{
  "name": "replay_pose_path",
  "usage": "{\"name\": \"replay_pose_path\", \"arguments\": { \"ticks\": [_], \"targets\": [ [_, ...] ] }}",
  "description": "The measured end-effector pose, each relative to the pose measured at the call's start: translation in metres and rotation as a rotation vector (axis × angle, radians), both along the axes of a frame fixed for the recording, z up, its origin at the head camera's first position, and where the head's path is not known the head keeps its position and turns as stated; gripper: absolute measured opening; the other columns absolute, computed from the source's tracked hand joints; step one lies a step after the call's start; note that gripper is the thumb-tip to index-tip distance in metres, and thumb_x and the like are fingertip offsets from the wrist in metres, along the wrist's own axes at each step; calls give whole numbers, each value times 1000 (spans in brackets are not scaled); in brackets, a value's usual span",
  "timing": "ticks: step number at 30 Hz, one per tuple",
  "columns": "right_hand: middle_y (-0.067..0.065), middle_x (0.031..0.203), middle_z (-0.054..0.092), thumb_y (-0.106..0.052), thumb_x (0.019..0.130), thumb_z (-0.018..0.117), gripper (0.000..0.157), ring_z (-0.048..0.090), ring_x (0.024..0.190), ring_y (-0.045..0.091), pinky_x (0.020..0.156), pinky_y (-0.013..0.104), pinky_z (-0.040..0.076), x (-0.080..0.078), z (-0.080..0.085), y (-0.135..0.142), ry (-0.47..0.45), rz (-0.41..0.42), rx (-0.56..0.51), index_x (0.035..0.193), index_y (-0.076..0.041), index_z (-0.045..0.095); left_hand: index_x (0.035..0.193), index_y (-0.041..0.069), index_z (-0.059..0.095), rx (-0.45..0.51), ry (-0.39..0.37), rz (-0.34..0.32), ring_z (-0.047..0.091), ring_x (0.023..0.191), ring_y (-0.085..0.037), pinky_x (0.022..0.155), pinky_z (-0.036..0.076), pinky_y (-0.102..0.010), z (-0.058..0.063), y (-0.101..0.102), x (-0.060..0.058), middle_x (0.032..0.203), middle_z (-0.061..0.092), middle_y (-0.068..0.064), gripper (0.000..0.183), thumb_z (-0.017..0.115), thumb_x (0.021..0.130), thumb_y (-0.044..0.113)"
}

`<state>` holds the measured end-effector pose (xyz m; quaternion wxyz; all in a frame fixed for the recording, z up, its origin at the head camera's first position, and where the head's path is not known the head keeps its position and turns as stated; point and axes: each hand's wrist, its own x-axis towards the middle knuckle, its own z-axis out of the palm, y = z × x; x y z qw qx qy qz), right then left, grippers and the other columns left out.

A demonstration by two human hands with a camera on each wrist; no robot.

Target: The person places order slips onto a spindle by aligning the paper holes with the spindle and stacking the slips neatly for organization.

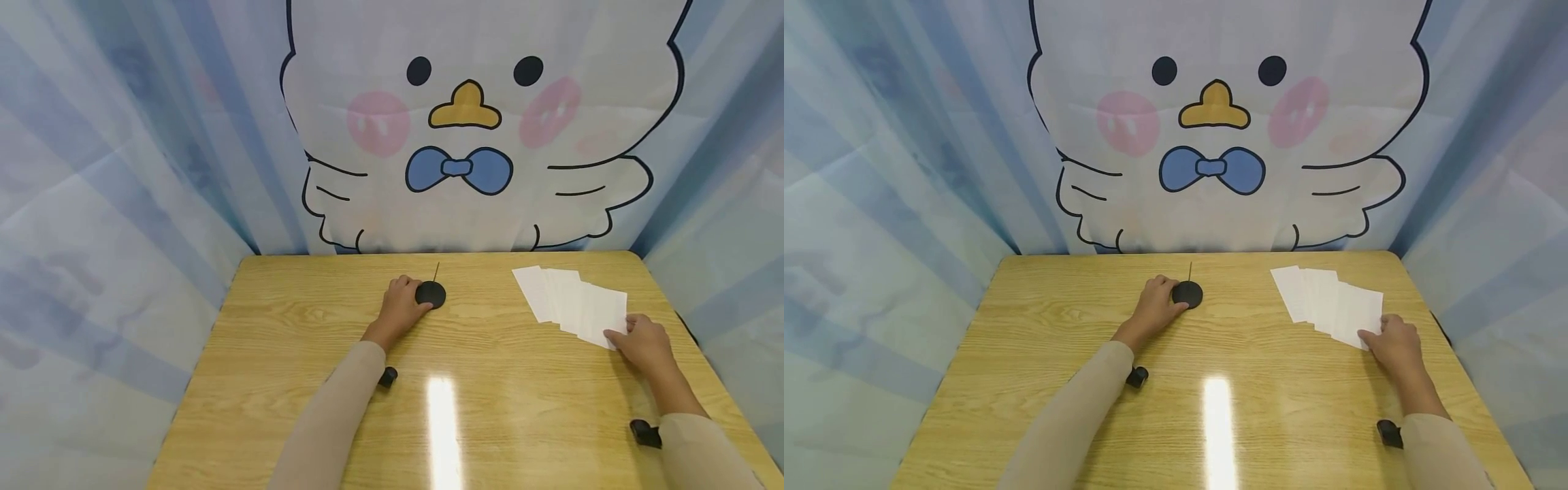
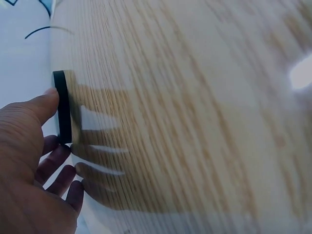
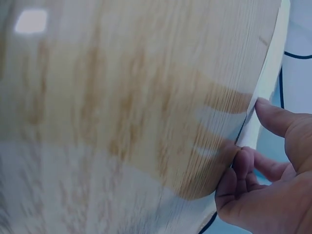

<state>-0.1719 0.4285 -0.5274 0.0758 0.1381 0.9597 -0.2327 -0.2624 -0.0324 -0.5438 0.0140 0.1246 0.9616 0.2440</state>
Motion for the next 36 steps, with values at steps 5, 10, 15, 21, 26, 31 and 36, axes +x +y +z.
{"name": "replay_pose_path", "arguments": {
  "ticks": [5, 10, 15, 21, 26, 31, 36],
  "targets": [
    [41, 133, 41, -42, 94, 58, 84, 41, 117, 57, 95, 61, 40, -1, 0, 1, -19, -24, -29, 139, 22, 26, 137, 16, 53, -5, 0, -2, 47, 122, -23, 102, 43, -40, 0, 0, 1, 129, 53, -3, 60, 65, 88, 48],
    [40, 131, 44, -41, 93, 61, 84, 43, 115, 57, 92, 61, 41, -2, 5, 0, -26, -23, -9, 138, 22, 28, 137, 16, 53, -11, -2, 4, 46, 122, -23, 103, 42, -41, 1, 0, 0, 129, 53, -4, 60, 66, 88, 48],
    [42, 133, 40, -42, 91, 63, 89, 41, 117, 58, 93, 62, 41, -4, 9, 0, -54, -29, -14, 139, 23, 25, 137, 16, 53, -12, -1, 7, 46, 122, -23, 103, 42, -41, 1, 1, 0, 129, 53, -3, 60, 66, 88, 48],
    [45, 136, 31, -50, 90, 61, 97, 36, 118, 59, 94, 63, 39, -4, 9, 4, -102, -52, -72, 141, 22, 21, 137, 16, 53, -14, 10, 10, 47, 122, -23, 102, 42, -42, 0, 0, 0, 129, 53, -4, 60, 66, 88, 48],
    [45, 134, 31, -48, 94, 55, 92, 37, 116, 59, 91, 62, 41, -3, 7, 6, -83, -30, -84, 141, 21, 18, 137, 16, 53, -23, 17, 7, 47, 123, -24, 102, 43, -42, 1, 1, 0, 129, 53, -4, 60, 65, 88, 49],
    [41, 126, 39, -39, 100, 46, 72, 45, 108, 53, 83, 57, 45, -2, 4, 6, -29, 0, -83, 137, 20, 25, 136, 16, 54, -23, 27, 7, 47, 121, -23, 100, 44, -42, 1, 0, 0, 128, 54, -3, 60, 66, 88, 49],
    [40, 127, 40, -37, 102, 39, 66, 43, 110, 52, 86, 60, 42, -1, 5, 7, -4, -10, -72, 136, 19, 30, 135, 16, 55, -24, 32, 7, 48, 120, -24, 100, 44, -42, 0, 0, 1, 127, 55, -4, 59, 66, 87, 49]
  ]
}}
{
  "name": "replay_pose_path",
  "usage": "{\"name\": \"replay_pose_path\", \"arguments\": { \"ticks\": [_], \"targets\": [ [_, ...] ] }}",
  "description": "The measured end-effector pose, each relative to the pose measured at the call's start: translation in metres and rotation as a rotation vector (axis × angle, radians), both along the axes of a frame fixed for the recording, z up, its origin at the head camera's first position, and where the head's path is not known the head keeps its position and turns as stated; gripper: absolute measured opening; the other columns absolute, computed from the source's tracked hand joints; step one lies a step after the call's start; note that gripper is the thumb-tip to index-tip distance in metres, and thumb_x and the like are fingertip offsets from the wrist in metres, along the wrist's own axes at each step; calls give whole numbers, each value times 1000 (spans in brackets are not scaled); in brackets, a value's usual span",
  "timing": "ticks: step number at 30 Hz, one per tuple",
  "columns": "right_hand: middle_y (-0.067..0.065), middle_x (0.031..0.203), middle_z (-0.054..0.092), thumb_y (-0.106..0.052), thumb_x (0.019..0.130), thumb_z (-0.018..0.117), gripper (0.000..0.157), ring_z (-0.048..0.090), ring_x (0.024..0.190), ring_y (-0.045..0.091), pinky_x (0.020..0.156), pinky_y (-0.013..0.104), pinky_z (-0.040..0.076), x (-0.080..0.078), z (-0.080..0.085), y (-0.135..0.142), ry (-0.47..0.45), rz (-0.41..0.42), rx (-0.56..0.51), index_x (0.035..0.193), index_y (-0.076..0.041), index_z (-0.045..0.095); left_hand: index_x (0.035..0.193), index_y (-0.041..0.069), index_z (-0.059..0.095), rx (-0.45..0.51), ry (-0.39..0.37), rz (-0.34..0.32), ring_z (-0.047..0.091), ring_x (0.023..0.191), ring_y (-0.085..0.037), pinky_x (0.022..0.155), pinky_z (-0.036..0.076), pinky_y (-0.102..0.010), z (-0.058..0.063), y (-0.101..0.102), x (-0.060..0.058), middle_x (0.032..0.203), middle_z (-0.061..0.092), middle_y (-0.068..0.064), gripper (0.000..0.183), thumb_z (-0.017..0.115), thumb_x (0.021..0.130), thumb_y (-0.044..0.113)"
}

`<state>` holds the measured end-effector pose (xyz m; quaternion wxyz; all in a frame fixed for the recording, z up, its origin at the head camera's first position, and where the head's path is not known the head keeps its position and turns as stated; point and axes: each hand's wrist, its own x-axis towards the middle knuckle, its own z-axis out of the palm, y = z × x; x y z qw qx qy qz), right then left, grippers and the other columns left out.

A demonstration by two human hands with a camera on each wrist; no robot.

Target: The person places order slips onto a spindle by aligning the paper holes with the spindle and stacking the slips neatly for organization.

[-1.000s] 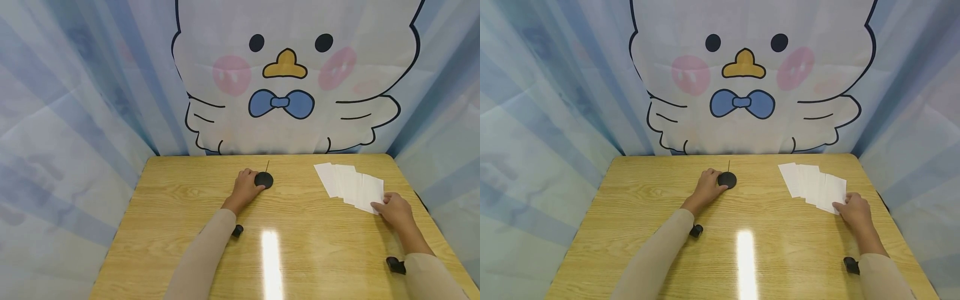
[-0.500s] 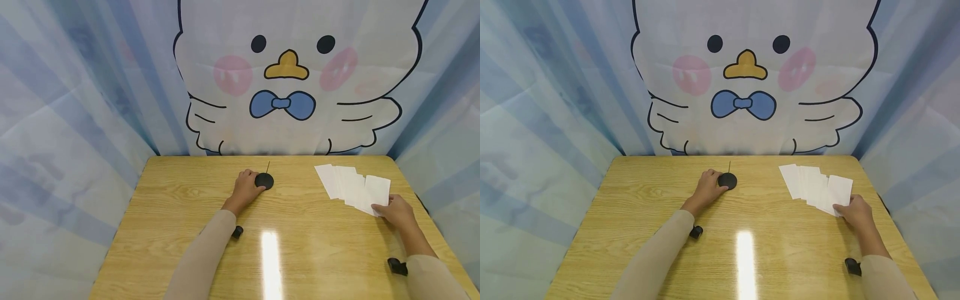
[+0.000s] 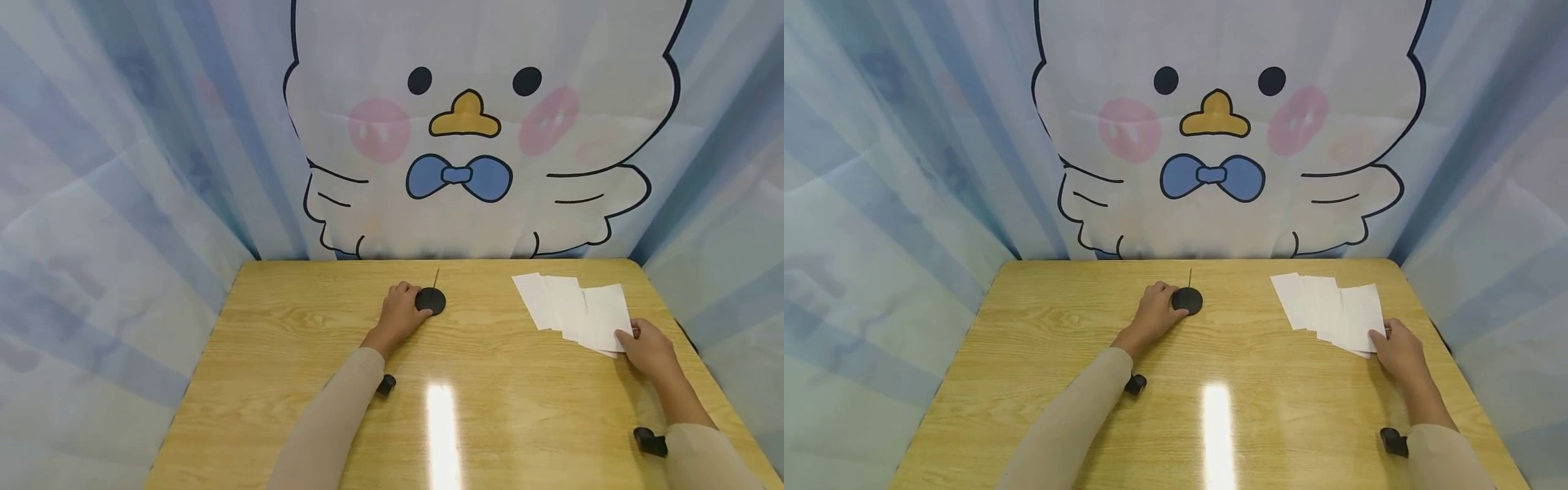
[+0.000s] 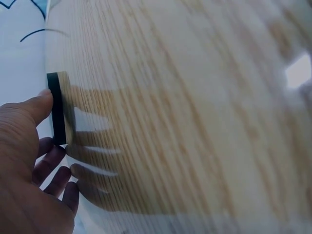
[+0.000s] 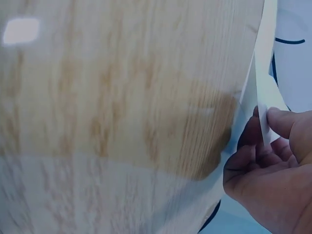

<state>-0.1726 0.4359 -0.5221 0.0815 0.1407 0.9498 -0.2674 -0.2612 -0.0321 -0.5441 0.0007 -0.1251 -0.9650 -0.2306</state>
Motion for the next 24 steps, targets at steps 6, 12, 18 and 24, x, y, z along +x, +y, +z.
{"name": "replay_pose_path", "arguments": {
  "ticks": [6, 12, 18, 24],
  "targets": [
    [42, 131, 36, -41, 103, 37, 71, 41, 114, 54, 87, 61, 42, 4, 6, 2, 12, -14, -13, 139, 19, 28, 136, 16, 54, 2, 8, 4, 48, 121, -23, 100, 44, -42, -5, 3, 2, 127, 55, -3, 59, 66, 88, 49],
    [42, 130, 39, -46, 101, 40, 74, 44, 111, 54, 79, 56, 46, 5, 12, 3, 64, 1, -36, 138, 18, 30, 135, 17, 55, 11, 11, 9, 48, 121, -24, 101, 43, -42, -6, 4, 5, 127, 56, -2, 58, 66, 88, 49],
    [41, 126, 45, -49, 99, 45, 71, 49, 106, 53, 72, 51, 48, 6, 19, -3, 129, 26, -44, 135, 13, 40, 135, 17, 55, 20, 16, -7, 48, 121, -24, 100, 44, -43, -6, 3, 6, 126, 56, -3, 57, 66, 88, 48],
    [36, 122, 52, -52, 96, 49, 70, 54, 101, 45, 66, 39, 49, 2, 28, -17, 180, 38, -38, 133, 8, 45, 136, 17, 53, -14, 21, -6, 47, 122, -23, 102, 43, -42, -5, 1, 3, 128, 54, -3, 58, 63, 90, 49]
  ]
}}
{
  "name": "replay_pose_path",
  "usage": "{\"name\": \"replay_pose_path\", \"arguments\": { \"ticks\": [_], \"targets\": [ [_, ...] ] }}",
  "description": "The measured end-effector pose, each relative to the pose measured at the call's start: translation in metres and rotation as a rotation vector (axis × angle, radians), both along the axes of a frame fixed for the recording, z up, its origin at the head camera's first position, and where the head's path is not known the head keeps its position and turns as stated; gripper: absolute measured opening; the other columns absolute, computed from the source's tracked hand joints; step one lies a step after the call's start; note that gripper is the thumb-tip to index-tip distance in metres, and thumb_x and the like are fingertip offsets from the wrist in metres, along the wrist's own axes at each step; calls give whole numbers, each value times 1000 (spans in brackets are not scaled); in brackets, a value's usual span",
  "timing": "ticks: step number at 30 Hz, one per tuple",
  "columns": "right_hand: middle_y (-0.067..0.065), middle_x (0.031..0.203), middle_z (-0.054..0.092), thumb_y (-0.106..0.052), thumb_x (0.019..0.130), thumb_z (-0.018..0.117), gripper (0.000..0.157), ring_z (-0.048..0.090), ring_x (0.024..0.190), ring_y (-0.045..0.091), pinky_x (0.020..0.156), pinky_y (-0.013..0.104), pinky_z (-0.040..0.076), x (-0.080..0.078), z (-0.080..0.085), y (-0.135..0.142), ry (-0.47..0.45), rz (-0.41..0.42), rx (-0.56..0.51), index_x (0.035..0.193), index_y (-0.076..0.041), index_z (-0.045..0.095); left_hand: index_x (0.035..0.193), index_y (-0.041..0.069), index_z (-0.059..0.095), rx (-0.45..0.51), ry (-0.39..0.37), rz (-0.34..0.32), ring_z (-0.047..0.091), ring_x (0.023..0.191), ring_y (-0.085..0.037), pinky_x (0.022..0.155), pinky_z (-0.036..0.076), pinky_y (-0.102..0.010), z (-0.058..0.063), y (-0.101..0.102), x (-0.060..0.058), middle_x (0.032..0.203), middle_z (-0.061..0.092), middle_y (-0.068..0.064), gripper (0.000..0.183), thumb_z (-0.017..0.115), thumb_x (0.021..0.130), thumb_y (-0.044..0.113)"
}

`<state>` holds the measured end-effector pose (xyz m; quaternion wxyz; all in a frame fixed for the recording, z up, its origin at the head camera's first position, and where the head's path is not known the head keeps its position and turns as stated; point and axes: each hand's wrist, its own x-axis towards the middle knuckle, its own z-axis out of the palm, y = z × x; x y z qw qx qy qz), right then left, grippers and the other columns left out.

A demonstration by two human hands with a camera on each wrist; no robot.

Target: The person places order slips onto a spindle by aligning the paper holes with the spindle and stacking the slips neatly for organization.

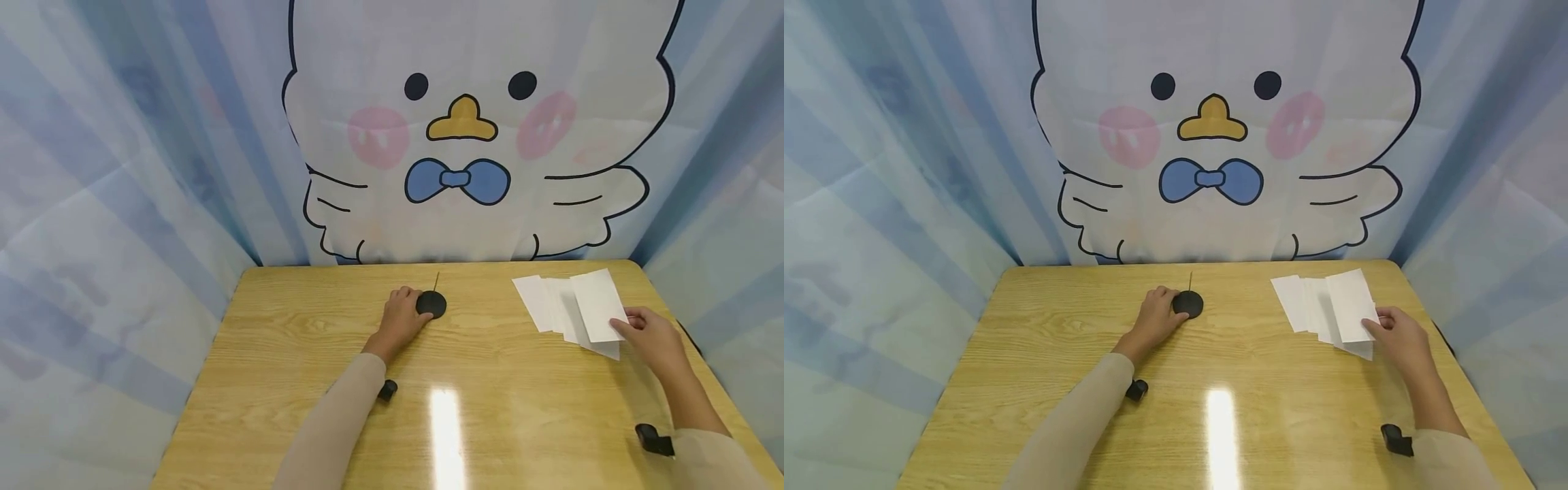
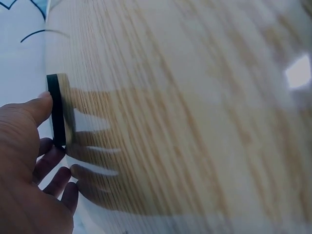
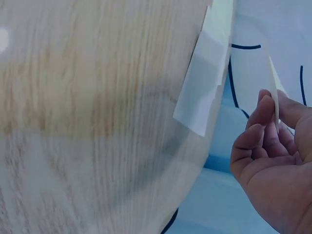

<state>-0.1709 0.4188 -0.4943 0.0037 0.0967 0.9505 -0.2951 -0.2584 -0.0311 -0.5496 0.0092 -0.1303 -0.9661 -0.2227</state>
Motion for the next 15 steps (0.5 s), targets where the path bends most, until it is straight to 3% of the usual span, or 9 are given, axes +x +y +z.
{"name": "replay_pose_path", "arguments": {
  "ticks": [6, 9, 15],
  "targets": [
    [30, 118, 59, -54, 95, 50, 71, 58, 96, 36, 61, 27, 44, -5, 12, -13, 39, 12, -13, 133, 5, 48, 138, 15, 50, -32, 8, -21, 46, 124, -24, 103, 42, -42, 1, -1, -2, 130, 53, -4, 58, 61, 92, 48],
    [26, 114, 62, -54, 94, 51, 69, 58, 89, 25, 59, 24, 45, -5, 17, -19, 64, 9, -9, 132, 4, 50, 141, 14, 47, -48, -9, -34, 45, 126, -23, 105, 42, -41, 2, -1, -2, 132, 52, -5, 61, 58, 93, 50],
    [23, 112, 63, -53, 94, 54, 69, 50, 76, -2, 57, 19, 45, -5, 25, -27, 78, 13, -23, 133, 4, 50, 148, 14, 38, 50, -87, -27, 46, 128, -24, 104, 44, -41, 10, -3, 1, 138, 46, -8, 66, 54, 95, 51]
  ]
}}
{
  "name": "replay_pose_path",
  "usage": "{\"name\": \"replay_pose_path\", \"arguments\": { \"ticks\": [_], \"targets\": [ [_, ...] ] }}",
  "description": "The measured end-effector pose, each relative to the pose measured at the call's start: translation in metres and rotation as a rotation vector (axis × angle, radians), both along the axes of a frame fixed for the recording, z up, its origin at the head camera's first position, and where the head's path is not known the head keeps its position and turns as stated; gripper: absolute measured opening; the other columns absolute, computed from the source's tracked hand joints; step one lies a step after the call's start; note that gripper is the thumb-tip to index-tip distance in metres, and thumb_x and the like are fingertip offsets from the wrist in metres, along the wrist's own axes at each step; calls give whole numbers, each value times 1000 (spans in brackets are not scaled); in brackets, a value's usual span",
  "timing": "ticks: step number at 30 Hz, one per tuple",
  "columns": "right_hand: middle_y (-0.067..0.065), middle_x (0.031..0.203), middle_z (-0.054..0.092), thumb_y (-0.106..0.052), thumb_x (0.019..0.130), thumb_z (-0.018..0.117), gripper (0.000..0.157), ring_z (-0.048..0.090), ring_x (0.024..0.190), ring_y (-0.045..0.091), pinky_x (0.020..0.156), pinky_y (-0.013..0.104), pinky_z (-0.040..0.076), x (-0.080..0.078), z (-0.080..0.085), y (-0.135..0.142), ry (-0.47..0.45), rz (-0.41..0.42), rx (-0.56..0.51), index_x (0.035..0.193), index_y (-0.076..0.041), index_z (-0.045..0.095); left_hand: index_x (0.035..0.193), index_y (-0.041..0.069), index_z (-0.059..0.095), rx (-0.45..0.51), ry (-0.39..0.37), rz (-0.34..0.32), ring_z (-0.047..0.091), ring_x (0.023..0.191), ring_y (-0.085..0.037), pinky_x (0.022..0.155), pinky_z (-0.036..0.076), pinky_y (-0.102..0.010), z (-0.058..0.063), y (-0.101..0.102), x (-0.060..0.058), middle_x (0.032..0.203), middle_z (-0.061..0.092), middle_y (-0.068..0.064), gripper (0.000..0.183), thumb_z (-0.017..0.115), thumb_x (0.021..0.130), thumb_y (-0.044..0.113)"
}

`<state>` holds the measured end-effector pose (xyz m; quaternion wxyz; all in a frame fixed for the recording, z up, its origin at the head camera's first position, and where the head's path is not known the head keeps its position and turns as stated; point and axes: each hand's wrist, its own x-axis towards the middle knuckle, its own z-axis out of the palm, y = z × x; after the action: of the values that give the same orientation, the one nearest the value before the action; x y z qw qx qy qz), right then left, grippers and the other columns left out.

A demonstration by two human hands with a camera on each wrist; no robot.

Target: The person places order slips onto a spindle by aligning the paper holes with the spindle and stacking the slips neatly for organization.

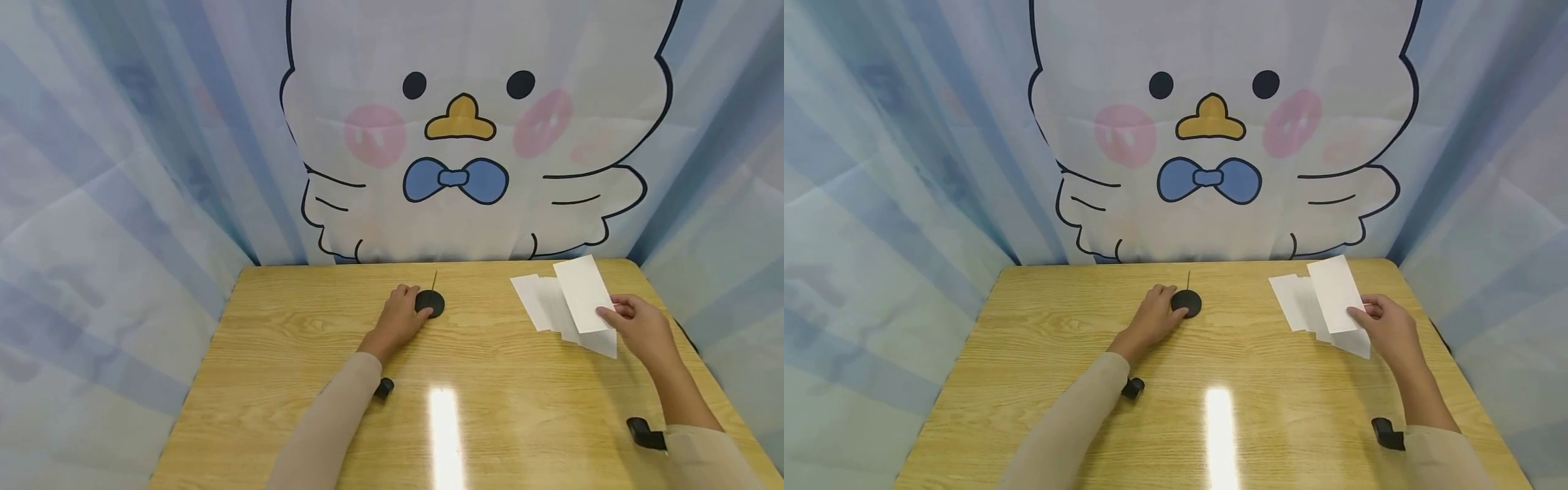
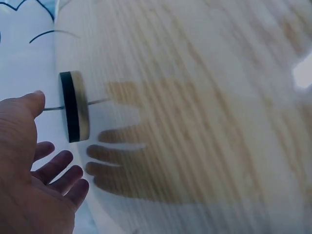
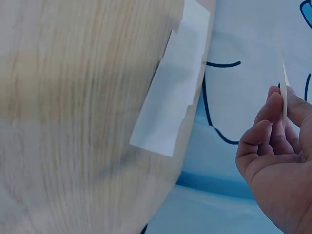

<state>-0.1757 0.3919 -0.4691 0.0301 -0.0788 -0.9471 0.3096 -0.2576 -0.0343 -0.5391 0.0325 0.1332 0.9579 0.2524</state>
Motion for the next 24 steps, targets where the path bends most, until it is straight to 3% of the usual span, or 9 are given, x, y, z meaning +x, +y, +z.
{"name": "replay_pose_path", "arguments": {
  "ticks": [4, 10, 17, 24],
  "targets": [
    [23, 113, 62, -53, 94, 53, 70, 50, 77, -2, 58, 19, 46, -1, 7, -6, 3, 16, -3, 134, 4, 49, 149, 15, 36, 79, -20, 14, 43, 133, -25, 105, 44, -42, 10, -5, 1, 143, 42, -8, 66, 52, 96, 50],
    [22, 111, 64, -52, 94, 54, 66, 52, 74, -2, 58, 20, 47, -5, 20, -19, 21, 46, 3, 132, 2, 51, 148, 14, 38, 156, 18, 12, 47, 128, -24, 102, 46, -42, 30, -14, -3, 139, 46, -9, 62, 51, 97, 48],
    [20, 106, 67, -49, 93, 59, 61, 50, 71, -5, 57, 19, 46, -11, 31, -37, 66, 72, 4, 127, 1, 55, 144, 14, 43, 178, 137, -25, 50, 124, -23, 101, 47, -40, 52, -17, -4, 135, 50, -8, 58, 50, 98, 47],
    [18, 108, 67, -49, 93, 57, 60, 50, 76, -8, 62, 17, 46, -18, 44, -56, 76, 122, -11, 129, -1, 55, 135, 12, 53, 233, 266, -82, 53, 122, -22, 100, 47, -40, 77, -8, -2, 128, 57, -6, 47, 53, 98, 41]
  ]
}}
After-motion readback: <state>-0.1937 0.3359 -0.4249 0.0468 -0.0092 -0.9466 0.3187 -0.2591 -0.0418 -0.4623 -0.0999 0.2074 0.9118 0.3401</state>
